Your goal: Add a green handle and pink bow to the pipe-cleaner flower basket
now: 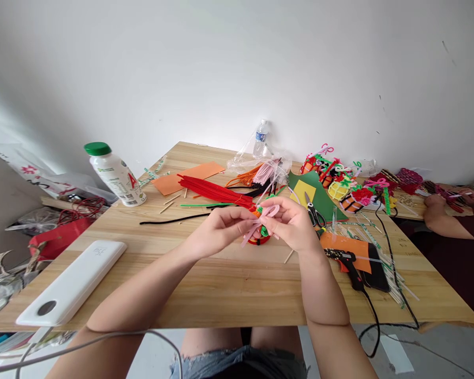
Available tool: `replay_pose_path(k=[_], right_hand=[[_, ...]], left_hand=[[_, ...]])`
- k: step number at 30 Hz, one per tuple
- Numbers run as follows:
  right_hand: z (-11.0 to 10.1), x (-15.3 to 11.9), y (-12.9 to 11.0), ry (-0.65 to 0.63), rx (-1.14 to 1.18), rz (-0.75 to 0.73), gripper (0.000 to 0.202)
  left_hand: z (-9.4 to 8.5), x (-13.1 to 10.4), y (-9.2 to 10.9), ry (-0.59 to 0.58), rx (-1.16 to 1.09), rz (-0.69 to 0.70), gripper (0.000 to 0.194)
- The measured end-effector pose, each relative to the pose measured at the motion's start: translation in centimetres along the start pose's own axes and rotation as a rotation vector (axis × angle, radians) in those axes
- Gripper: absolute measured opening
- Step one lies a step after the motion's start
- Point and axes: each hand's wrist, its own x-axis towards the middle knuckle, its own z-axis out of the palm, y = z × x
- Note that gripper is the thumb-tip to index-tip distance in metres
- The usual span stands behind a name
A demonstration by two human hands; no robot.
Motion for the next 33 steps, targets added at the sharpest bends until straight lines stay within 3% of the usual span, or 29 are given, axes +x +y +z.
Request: replay_pose_path(k=[3,5,14,20,26,33], right_hand=[[0.2,0.1,0.0,0.007,-0.003,0.034,0.024],[0.3,0.2,0.1,-0.006,-0.019,0.046,0.025],[-0.2,0.1,0.4,-0.108,-0.117,-0.031,0.027],[-0.4,0.3,0.8,-0.162,-0.113,0.103,0.028],[-0.7,0.3,0.6,-0.216,-0.074,0.148,0.028],[-0.9,-0.3,-0.1,-0.259,-0.055,0.057,0.027]], left_hand=[[0.2,-0.2,-0.4,0.075,0.396,0.209,0.015],[0.2,-0.2,-0.6,0.103,0.548,0.275,0.014],[-0.7,0.0,0.0,-0.047,0.432,0.090,0.024],[-0.8,0.2,-0.1,-0.127,0.567,0.133,0.020],[-0.6,0.4,0.1,-0.245,0.355,-0.009,0.029],[-0.3,0.6,0.2,-0.289,-0.071,-0.194,0.029]])
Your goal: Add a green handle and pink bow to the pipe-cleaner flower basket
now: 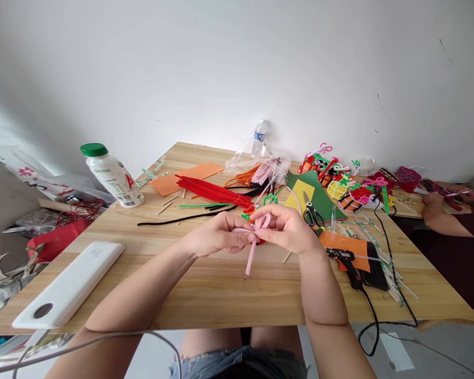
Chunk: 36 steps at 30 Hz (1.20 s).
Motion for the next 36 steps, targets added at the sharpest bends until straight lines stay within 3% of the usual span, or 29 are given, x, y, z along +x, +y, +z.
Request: replay_pose_path(k=[6,9,12,16,22,27,31,33,36], right_hand=[[0.2,0.1,0.2,0.008,-0.123,-0.101,0.031],[-0.1,0.0,0.0,0.150,-0.427,-0.371,0.046],[-0.1,-0.2,-0.5,0.320,-0.885,-0.683,0.041],[1.0,0.2,-0.2,0.258,-1.221,-0.849,0.021],[2.1,0.6,0.4,0.183,-1.234,-0.926,0.014],[1.8,0.1,-0.6,0.108,-1.212,-0.865,0.016],[1.7,-0.2,-1.0,0.114,-0.988,-0.800,0.015],[1.6,-0.4,-1.1,0.066,-0.809,-0.706,0.014],[1.2,-0.6,-1.2,-0.124,-0.481,-0.443,0.015]], left_hand=[[-0.5,-0.1,-0.7,0.139,0.013,0.063,0.028],[-0.8,-0.1,-0.7,0.273,0.004,0.126,0.026],[-0.7,0.0,-0.5,0.397,-0.047,0.199,0.025],[-0.2,0.3,-0.5,0.446,-0.161,0.202,0.030],[-0.3,0.4,-1.0,0.442,-0.113,0.161,0.029],[-1.0,0.0,-0.9,0.322,0.083,0.092,0.030],[-1.1,-0.7,0.0,0.153,0.180,0.041,0.026],[-1.1,-1.0,0.5,0.022,0.251,0.007,0.024],[-0.9,-1.0,0.5,-0.177,0.288,-0.025,0.021]])
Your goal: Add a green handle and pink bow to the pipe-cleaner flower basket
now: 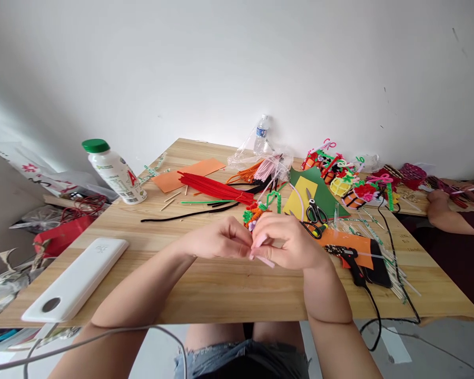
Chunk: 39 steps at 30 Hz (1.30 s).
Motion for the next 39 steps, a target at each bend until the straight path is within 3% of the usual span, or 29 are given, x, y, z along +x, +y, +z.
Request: replay_pose_path(k=[3,7,16,19,22,24,27,30,32,35,39], right_hand=[[-0.3,-0.1,0.7,-0.151,0.435,0.287,0.020],[-0.6,0.0,1.7,-0.122,0.778,0.505,0.023],[-1.2,-0.2,1.0,0.074,0.742,0.545,0.019],[-1.0,0.0,2.0,-0.052,0.901,0.562,0.022],[-0.2,0.3,3.2,-0.137,1.017,0.501,0.028],[0.6,0.5,3.6,-0.033,0.908,0.416,0.027],[1.6,0.8,3.4,0.211,0.389,0.244,0.020],[2.4,1.0,2.8,0.396,-0.358,-0.015,0.019],[2.7,1.0,2.4,0.412,-0.740,-0.170,0.019],[2.7,0.9,2.0,0.380,-0.986,-0.295,0.015],[2.0,0.7,1.5,0.335,-0.949,-0.406,0.012]], left_hand=[[0.5,0.2,-0.5,-0.094,-0.099,-0.001,0.023],[1.3,0.3,-0.7,0.021,-0.187,0.032,0.028],[1.7,0.3,-0.4,0.183,-0.149,0.133,0.026],[1.7,0.2,-0.3,0.223,-0.093,0.247,0.020],[1.8,0.3,-0.5,0.280,-0.201,0.397,0.017],[1.8,0.6,-0.9,0.371,-0.267,0.458,0.020],[1.8,1.1,-1.5,0.606,-0.221,0.451,0.024],[1.8,1.3,-1.6,0.879,0.094,0.441,0.024],[1.7,1.1,-1.4,0.986,0.354,0.462,0.025],[1.6,0.5,-1.0,0.990,0.582,0.509,0.025],[1.2,0.1,-0.7,0.868,0.694,0.538,0.024]])
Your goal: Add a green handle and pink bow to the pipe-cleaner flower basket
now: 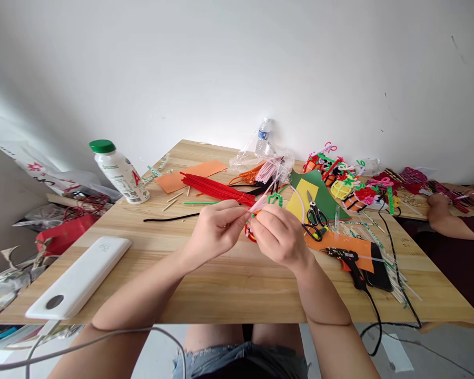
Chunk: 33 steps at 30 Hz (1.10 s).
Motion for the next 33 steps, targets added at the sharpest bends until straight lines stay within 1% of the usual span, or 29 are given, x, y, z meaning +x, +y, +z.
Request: replay_pose_path(k=[2,3,5,7,8,11,12,13,15,16,18,20,22,23,25,27,28,30,33], right_hand=[[-0.4,0.2,0.2,-0.015,0.109,0.019,0.012],[-0.6,0.2,0.2,-0.032,0.169,0.061,0.011],[-0.8,0.2,0.2,-0.078,0.291,0.193,0.012],[-1.0,0.0,0.2,-0.138,0.423,0.373,0.015],[-1.0,-0.1,0.3,-0.182,0.512,0.489,0.017],[-0.9,-0.6,1.2,-0.372,0.932,0.891,0.020],[-0.7,-0.8,1.7,-0.446,1.104,1.005,0.024],[-0.5,-0.9,2.2,-0.521,1.280,1.086,0.028],[0.2,-1.1,3.1,-0.645,1.597,1.161,0.034],[0.6,-1.1,3.4,-0.671,1.729,1.181,0.035],[1.5,-1.1,3.6,-0.641,1.926,1.224,0.036],[2.3,-1.1,3.3,-0.552,2.014,1.260,0.034],[2.6,-0.9,2.7,-0.452,1.999,1.258,0.030],[2.5,-0.8,2.3,-0.394,1.945,1.247,0.029],[2.1,-0.4,1.3,-0.270,1.736,1.215,0.026],[1.3,-0.1,0.5,-0.182,1.448,1.143,0.025],[0.9,0.1,0.2,-0.159,1.308,1.083,0.026],[0.2,0.3,-0.2,-0.148,1.064,0.931,0.024],[-0.2,0.4,0.1,-0.141,0.757,0.716,0.020]], left_hand=[[-0.1,0.0,-0.1,-0.093,0.008,0.037,0.026],[-0.2,0.1,-0.2,-0.147,0.019,0.063,0.028],[-0.2,0.1,-0.3,-0.241,0.082,0.142,0.028],[-0.2,0.1,-0.4,-0.292,0.180,0.250,0.027],[-0.2,0.1,-0.4,-0.307,0.219,0.312,0.026],[-0.1,0.2,-0.5,-0.322,0.244,0.484,0.023],[0.0,0.3,-0.6,-0.314,0.230,0.531,0.022],[0.1,0.3,-0.6,-0.297,0.211,0.572,0.022],[0.4,0.1,-0.8,-0.234,0.170,0.622,0.022],[0.6,0.0,-0.9,-0.184,0.154,0.625,0.022],[1.1,-0.2,-1.1,-0.060,0.146,0.589,0.022],[1.5,-0.4,-1.2,0.064,0.176,0.518,0.021],[1.8,-0.5,-1.2,0.153,0.232,0.457,0.017],[2.0,-0.5,-1.2,0.190,0.265,0.433,0.015],[2.1,-0.5,-1.2,0.247,0.313,0.395,0.012],[2.2,-0.4,-1.3,0.278,0.304,0.363,0.012],[2.2,-0.4,-1.2,0.275,0.274,0.339,0.012],[2.2,-0.4,-1.2,0.230,0.169,0.260,0.013],[1.8,-0.2,-0.8,0.086,-0.037,0.098,0.017]])
